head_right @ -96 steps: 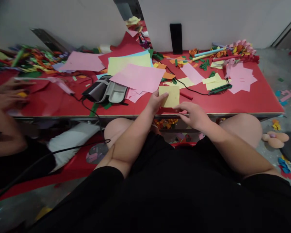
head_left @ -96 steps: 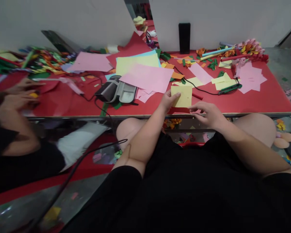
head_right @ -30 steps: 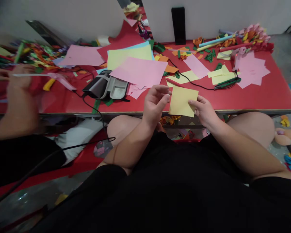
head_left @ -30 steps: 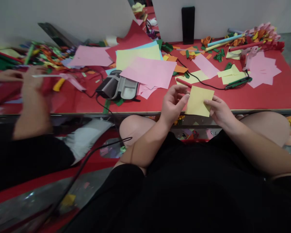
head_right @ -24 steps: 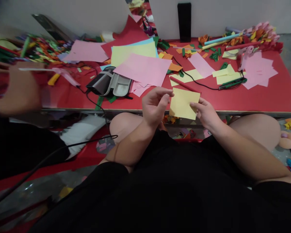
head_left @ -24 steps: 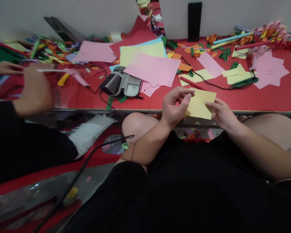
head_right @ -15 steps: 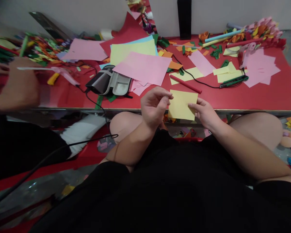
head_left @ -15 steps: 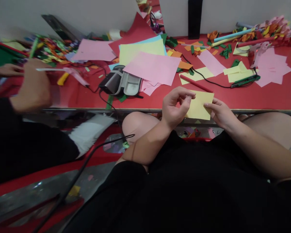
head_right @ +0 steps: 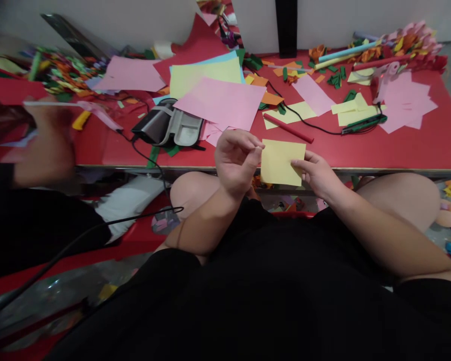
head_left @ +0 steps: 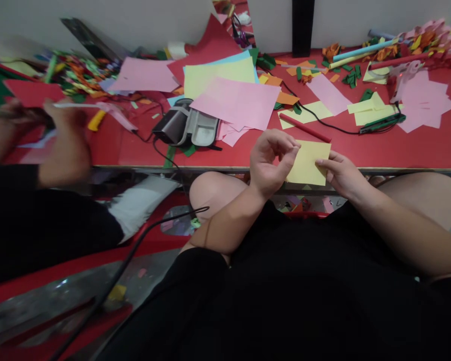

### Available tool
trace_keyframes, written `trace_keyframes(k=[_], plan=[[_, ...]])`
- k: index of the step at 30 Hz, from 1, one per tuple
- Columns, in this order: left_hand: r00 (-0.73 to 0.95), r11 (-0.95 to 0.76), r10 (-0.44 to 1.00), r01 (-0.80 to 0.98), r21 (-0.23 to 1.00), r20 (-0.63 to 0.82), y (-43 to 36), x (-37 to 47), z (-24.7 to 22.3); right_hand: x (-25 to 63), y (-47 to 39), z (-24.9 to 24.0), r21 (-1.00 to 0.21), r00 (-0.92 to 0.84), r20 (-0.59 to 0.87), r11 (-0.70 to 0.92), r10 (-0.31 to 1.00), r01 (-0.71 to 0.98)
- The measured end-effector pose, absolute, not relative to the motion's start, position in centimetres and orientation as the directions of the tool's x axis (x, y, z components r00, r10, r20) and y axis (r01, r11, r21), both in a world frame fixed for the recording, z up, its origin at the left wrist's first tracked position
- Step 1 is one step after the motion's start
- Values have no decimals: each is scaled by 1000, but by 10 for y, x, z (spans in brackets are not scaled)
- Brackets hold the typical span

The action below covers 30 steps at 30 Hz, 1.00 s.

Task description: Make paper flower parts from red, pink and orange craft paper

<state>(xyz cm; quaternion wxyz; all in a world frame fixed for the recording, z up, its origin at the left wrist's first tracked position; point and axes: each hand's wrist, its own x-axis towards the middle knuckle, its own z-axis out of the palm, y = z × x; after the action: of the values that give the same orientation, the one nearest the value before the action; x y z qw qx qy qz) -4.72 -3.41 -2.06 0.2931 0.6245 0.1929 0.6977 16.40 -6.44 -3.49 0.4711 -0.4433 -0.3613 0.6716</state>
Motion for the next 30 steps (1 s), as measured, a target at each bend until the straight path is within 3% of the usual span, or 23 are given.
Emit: trace_keyframes(k=[19, 30], plan=[[-34, -761, 633, -213, 613, 773, -31, -51, -27, 164, -62, -41, -902, -161, -277, -314, 947, -296], [-30, -830, 540, -186, 526, 841, -29, -51, -23, 163, -63, -37, -907, -171, -276, -315, 946, -279]])
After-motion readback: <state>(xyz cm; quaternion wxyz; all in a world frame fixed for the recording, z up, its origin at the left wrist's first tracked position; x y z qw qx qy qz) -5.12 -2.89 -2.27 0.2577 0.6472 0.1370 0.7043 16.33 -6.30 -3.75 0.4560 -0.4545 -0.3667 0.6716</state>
